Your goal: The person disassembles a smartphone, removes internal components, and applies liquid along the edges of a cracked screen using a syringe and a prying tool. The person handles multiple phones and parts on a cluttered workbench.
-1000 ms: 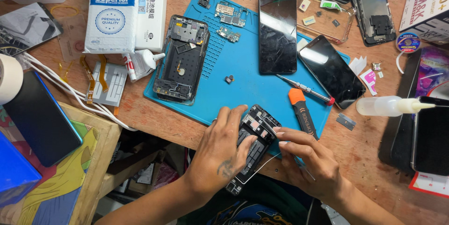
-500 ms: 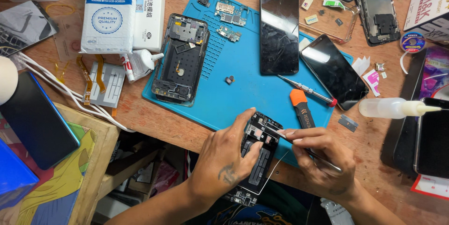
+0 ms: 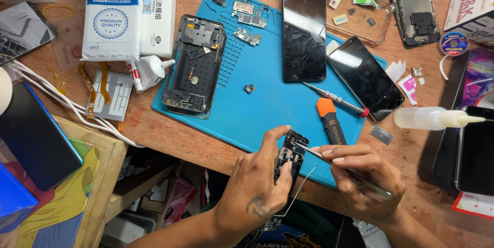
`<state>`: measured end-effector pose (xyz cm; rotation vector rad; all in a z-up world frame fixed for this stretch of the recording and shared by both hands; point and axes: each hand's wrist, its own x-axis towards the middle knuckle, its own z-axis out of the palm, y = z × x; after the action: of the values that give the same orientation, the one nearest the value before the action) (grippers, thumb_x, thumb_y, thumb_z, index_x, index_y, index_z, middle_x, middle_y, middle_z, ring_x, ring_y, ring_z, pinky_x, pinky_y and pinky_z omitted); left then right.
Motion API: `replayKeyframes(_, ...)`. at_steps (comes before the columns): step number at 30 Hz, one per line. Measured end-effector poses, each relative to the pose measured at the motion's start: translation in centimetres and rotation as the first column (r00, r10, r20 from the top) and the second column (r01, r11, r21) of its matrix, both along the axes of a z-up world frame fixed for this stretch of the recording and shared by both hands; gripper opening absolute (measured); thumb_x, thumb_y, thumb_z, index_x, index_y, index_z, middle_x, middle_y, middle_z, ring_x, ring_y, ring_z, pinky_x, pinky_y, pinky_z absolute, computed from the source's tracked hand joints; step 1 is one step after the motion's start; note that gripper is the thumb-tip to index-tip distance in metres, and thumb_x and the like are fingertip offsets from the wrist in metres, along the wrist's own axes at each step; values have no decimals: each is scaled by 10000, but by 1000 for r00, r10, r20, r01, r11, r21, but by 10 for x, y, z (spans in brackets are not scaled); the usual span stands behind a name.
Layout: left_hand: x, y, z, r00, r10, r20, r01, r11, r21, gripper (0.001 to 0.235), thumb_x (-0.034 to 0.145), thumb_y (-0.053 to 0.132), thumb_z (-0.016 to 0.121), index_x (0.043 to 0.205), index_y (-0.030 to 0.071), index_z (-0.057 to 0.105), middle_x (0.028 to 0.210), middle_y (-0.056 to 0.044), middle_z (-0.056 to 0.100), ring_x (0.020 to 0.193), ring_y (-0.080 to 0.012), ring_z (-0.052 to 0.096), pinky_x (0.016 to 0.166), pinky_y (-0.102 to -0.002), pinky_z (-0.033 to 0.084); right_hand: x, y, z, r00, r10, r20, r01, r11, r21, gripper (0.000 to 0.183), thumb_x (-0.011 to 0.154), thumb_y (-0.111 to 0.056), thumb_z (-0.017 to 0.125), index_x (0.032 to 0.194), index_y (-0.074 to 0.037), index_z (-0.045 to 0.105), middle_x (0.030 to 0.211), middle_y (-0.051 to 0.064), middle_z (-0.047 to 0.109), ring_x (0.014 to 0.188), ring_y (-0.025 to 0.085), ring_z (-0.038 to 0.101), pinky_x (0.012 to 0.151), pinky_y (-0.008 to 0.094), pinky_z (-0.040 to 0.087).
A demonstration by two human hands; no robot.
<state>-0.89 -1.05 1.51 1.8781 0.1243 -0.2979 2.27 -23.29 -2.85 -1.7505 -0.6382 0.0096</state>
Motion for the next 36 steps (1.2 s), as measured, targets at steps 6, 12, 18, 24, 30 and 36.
replayKeyframes(6, -1, -1, -1, 998, -36, -48, 36, 999, 9, 567, 887, 51, 598, 1412, -44, 408, 639, -165, 656, 511, -277, 686, 547, -438, 552, 2, 0, 1, 999, 4, 36, -3, 1000, -24, 170, 916, 132, 611, 1044, 22, 587, 1102, 199, 713, 1093, 312, 758, 941, 400, 621)
replayKeyframes(12, -1, -3, 0, 998, -43, -43, 43, 999, 2, 550, 889, 41, 593, 1402, -42, 412, 583, -150, 640, 476, -275, 677, 509, -426, 546, 1, 0, 3, 999, -2, 43, 3, 1000, -19, 165, 913, 130, 613, 1039, 28, 586, 1093, 196, 714, 1067, 306, 760, 951, 405, 667)
replayKeyframes(18, -3, -3, 1, 997, -71, -6, 71, 997, 24, 543, 893, 29, 591, 1401, -42, 414, 569, -136, 632, 464, -259, 670, 501, -413, 540, 1, -2, 6, 998, -3, 65, 6, 999, -47, 155, 913, 117, 621, 1031, 22, 585, 1081, 193, 720, 1066, 296, 767, 933, 386, 673)
replayKeyframes(24, -1, -3, 4, 995, -94, -16, 94, 995, 13, 532, 900, 17, 586, 1400, -36, 411, 554, -125, 619, 450, -250, 663, 477, -395, 531, 6, 6, 20, 996, 30, 85, -23, 997, -73, 131, 918, 85, 648, 1017, 16, 598, 1077, 177, 716, 1066, 279, 762, 944, 363, 663)
replayKeyframes(30, -2, -8, 9, 985, -143, 93, 140, 989, 41, 506, 910, -2, 577, 1396, -27, 438, 657, -164, 636, 474, -270, 659, 461, -413, 500, 21, 3, 65, 993, 104, 55, -72, 909, -411, 176, 840, 6, 706, 1005, -10, 648, 1022, 101, 768, 953, 184, 794, 804, 288, 647)
replayKeyframes(36, -2, -15, 12, 965, -153, 215, 141, 988, 70, 500, 907, -22, 583, 1388, -44, 448, 758, -205, 662, 568, -340, 678, 512, -442, 516, 56, 16, 93, 952, 239, -189, -302, 829, -471, 225, 823, -79, 741, 1022, -6, 666, 942, 75, 769, 876, 181, 757, 795, 297, 644)
